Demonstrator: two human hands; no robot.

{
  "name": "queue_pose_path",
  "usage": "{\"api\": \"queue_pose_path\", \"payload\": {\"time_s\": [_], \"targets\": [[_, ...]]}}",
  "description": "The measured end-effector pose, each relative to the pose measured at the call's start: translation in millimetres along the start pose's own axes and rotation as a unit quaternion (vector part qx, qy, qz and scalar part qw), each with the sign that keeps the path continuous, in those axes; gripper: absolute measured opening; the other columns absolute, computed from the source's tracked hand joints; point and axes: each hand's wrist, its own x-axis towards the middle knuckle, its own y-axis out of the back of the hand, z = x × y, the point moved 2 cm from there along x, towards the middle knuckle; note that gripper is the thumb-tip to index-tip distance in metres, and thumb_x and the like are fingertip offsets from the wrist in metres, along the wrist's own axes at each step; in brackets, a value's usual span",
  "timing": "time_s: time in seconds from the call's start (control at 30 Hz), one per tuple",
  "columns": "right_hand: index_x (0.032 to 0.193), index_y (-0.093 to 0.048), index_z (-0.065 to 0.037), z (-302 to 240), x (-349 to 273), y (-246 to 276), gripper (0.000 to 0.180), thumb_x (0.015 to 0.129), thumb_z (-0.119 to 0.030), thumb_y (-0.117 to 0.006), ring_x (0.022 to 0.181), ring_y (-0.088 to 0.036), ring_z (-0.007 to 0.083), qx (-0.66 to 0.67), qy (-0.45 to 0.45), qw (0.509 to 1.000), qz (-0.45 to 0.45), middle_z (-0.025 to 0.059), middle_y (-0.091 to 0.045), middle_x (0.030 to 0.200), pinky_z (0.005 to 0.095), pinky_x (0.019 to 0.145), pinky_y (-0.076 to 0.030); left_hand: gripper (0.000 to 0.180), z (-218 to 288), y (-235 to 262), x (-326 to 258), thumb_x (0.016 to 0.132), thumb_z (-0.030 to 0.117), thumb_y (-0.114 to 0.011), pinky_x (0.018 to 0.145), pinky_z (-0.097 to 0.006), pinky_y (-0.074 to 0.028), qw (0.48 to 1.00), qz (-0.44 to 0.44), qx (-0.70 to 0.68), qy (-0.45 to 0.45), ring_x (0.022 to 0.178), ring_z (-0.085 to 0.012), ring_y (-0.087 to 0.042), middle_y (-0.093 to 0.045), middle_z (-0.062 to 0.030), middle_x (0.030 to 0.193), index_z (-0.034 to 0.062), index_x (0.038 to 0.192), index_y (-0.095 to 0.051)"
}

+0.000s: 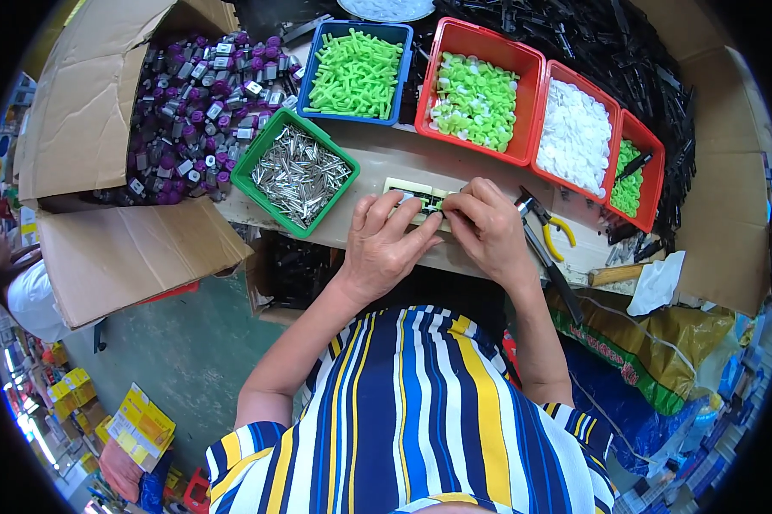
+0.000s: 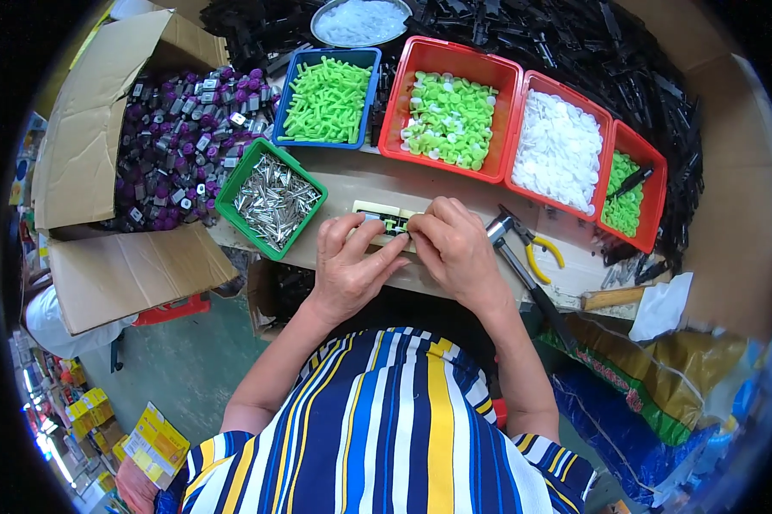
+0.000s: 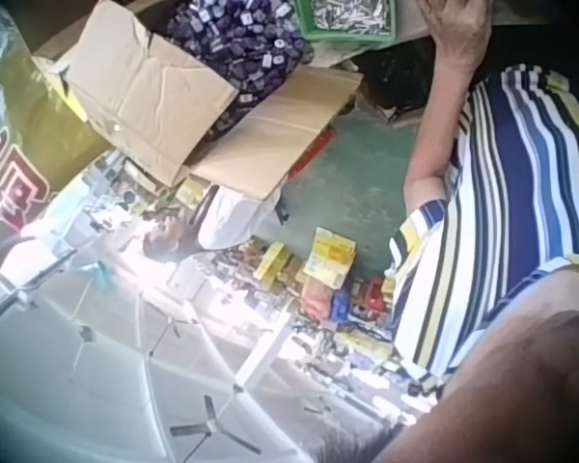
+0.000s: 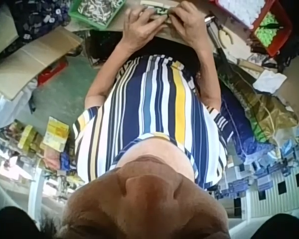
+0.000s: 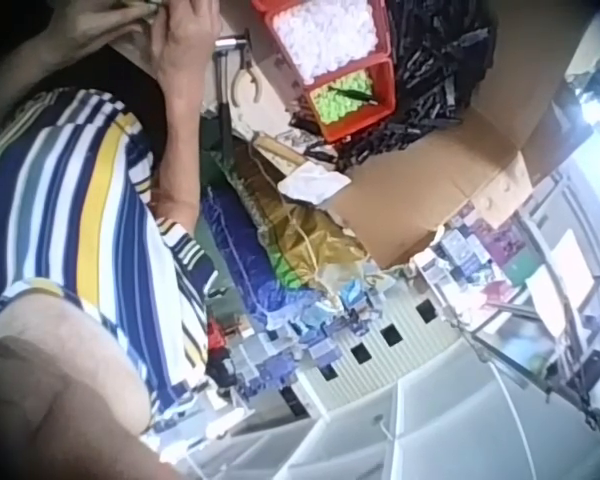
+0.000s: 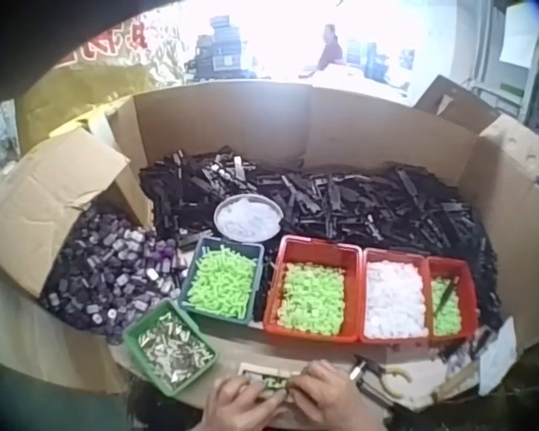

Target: Assembling small plastic components into a larger assembly base at a factory workbench.

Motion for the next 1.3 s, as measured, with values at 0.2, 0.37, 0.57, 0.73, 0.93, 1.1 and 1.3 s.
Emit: {"api": "queue_pose_path", "payload": {"time_s": [0.2, 0.37, 0.57, 0.73, 0.93, 1.1, 1.3], "targets": [[0.092, -0.066, 0.000, 1.0, 3.7, 3.4, 0.012, 0.080, 0.001, -0.069, 0.079, -0.060, 0.0301, 0.023, -0.015, 0.999, -0.024, 0.0121, -0.057, 0.083, 0.0390, 0.068, -0.048, 0.035, 1.2, -5.0, -2.0, 0.074, 0.025, -0.080, 0.094, -0.046, -0.039, 1.000, -0.008, 0.022, -0.005, 0.113, -0.0283, -0.049, -0.058, -0.0052, 0.111, 0.0144, 0.106, -0.072], [0.092, -0.065, 0.001, 2.4, 8.3, 8.2, 0.012, 0.081, 0.001, -0.068, 0.079, -0.059, 0.0309, 0.015, -0.006, 0.998, -0.067, 0.0123, -0.056, 0.084, 0.0401, 0.068, -0.047, 0.034, 3.4, -4.1, -0.7, 0.074, 0.025, -0.080, 0.095, -0.046, -0.038, 1.000, -0.014, 0.024, -0.006, 0.113, -0.0283, -0.049, -0.058, -0.0047, 0.112, 0.0139, 0.106, -0.072], [0.099, -0.066, 0.002, 4.7, 8.1, 11.6, 0.017, 0.083, 0.003, -0.067, 0.080, -0.060, 0.0303, 0.073, -0.054, 0.993, -0.080, 0.0123, -0.056, 0.086, 0.0395, 0.070, -0.048, 0.033, 2.7, -5.2, -1.6, 0.074, 0.024, -0.080, 0.096, -0.046, -0.038, 1.000, -0.016, 0.023, 0.002, 0.113, -0.0278, -0.050, -0.059, -0.0042, 0.110, 0.0140, 0.105, -0.072], [0.102, -0.067, 0.002, 1.7, 8.8, 9.2, 0.019, 0.083, 0.005, -0.066, 0.085, -0.059, 0.0297, 0.027, -0.038, 0.998, -0.045, 0.0122, -0.056, 0.089, 0.0393, 0.073, -0.048, 0.033, 2.0, -5.2, -2.3, 0.075, 0.024, -0.080, 0.098, -0.046, -0.037, 1.000, -0.016, 0.023, 0.002, 0.113, -0.0275, -0.050, -0.059, -0.0037, 0.110, 0.0142, 0.105, -0.072], [0.102, -0.068, 0.000, -1.6, 5.9, 8.7, 0.027, 0.076, 0.004, -0.067, 0.088, -0.058, 0.0290, -0.059, 0.016, 0.995, -0.077, 0.0110, -0.057, 0.091, 0.0398, 0.073, -0.047, 0.033, 2.3, -6.8, -4.4, 0.076, 0.025, -0.079, 0.101, -0.046, -0.036, 0.998, -0.019, 0.049, -0.016, 0.116, -0.0264, -0.050, -0.060, -0.0033, 0.112, 0.0131, 0.106, -0.072], [0.104, -0.068, -0.003, -3.7, 7.2, 12.1, 0.029, 0.075, -0.002, -0.067, 0.091, -0.059, 0.0265, -0.106, 0.052, 0.987, -0.107, 0.0087, -0.057, 0.094, 0.0381, 0.074, -0.046, 0.032, 0.6, -7.9, -7.7, 0.078, 0.025, -0.078, 0.105, -0.046, -0.033, 0.997, -0.015, 0.072, -0.037, 0.118, -0.0252, -0.050, -0.061, -0.0028, 0.113, 0.0135, 0.107, -0.071], [0.107, -0.066, -0.003, -3.9, 6.2, 14.1, 0.032, 0.076, -0.010, -0.066, 0.099, -0.057, 0.0238, -0.210, 0.108, 0.960, -0.152, 0.0062, -0.056, 0.100, 0.0373, 0.077, -0.045, 0.030, 1.3, -17.2, -10.6, 0.083, 0.027, -0.072, 0.107, -0.048, -0.029, 0.995, 0.010, 0.085, -0.045, 0.119, -0.0218, -0.050, -0.060, -0.0020, 0.115, 0.0127, 0.109, -0.069]]}}
